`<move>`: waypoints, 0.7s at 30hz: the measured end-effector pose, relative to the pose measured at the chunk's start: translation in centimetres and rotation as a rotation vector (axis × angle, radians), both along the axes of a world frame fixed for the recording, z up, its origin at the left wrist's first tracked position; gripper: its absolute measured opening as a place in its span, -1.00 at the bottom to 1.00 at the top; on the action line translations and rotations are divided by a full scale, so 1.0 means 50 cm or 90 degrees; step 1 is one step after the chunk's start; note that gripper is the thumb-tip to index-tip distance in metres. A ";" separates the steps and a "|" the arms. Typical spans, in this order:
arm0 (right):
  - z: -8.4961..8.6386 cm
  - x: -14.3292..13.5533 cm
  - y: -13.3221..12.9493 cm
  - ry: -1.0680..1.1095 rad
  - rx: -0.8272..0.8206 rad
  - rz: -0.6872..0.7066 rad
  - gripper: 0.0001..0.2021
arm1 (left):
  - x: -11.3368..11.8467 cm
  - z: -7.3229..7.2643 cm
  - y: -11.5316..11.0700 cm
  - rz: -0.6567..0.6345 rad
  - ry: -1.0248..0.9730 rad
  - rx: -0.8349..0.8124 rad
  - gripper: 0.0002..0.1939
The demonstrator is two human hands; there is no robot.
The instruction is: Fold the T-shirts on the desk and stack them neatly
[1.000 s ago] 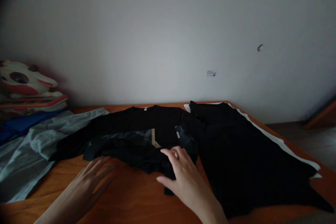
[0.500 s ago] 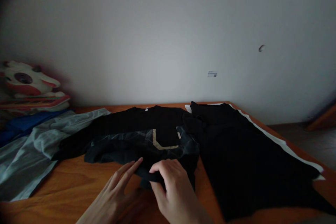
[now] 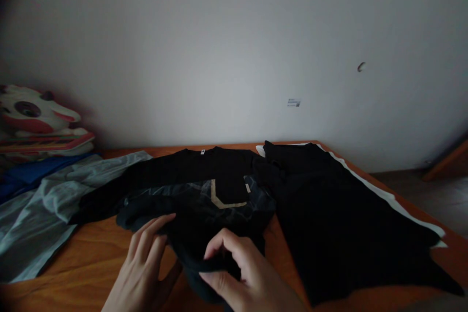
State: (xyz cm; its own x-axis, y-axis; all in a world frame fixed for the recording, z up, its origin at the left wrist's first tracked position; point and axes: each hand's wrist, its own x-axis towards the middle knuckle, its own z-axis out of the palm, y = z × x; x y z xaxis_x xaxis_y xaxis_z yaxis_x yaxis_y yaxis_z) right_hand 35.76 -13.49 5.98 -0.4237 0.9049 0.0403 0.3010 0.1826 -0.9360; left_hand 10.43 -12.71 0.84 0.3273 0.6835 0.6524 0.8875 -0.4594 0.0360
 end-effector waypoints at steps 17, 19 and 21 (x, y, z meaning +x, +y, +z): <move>0.008 0.025 0.004 0.042 -0.001 0.022 -0.74 | -0.108 0.047 0.022 0.046 -0.033 0.023 -0.79; 0.003 0.020 0.007 0.052 -0.004 0.007 -0.71 | -0.101 0.052 0.020 0.004 -0.045 0.029 -0.87; 0.000 0.015 0.010 0.054 0.011 -0.026 -0.70 | -0.099 0.053 0.017 -0.018 -0.076 0.034 -0.89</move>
State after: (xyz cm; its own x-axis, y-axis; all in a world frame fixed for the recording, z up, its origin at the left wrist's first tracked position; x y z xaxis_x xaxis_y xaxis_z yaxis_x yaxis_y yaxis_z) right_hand 36.49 -12.97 5.98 -0.3810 0.9201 0.0906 0.2288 0.1888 -0.9550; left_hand 5.50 -11.86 3.51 0.2629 0.6381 0.7237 0.8653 -0.4877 0.1156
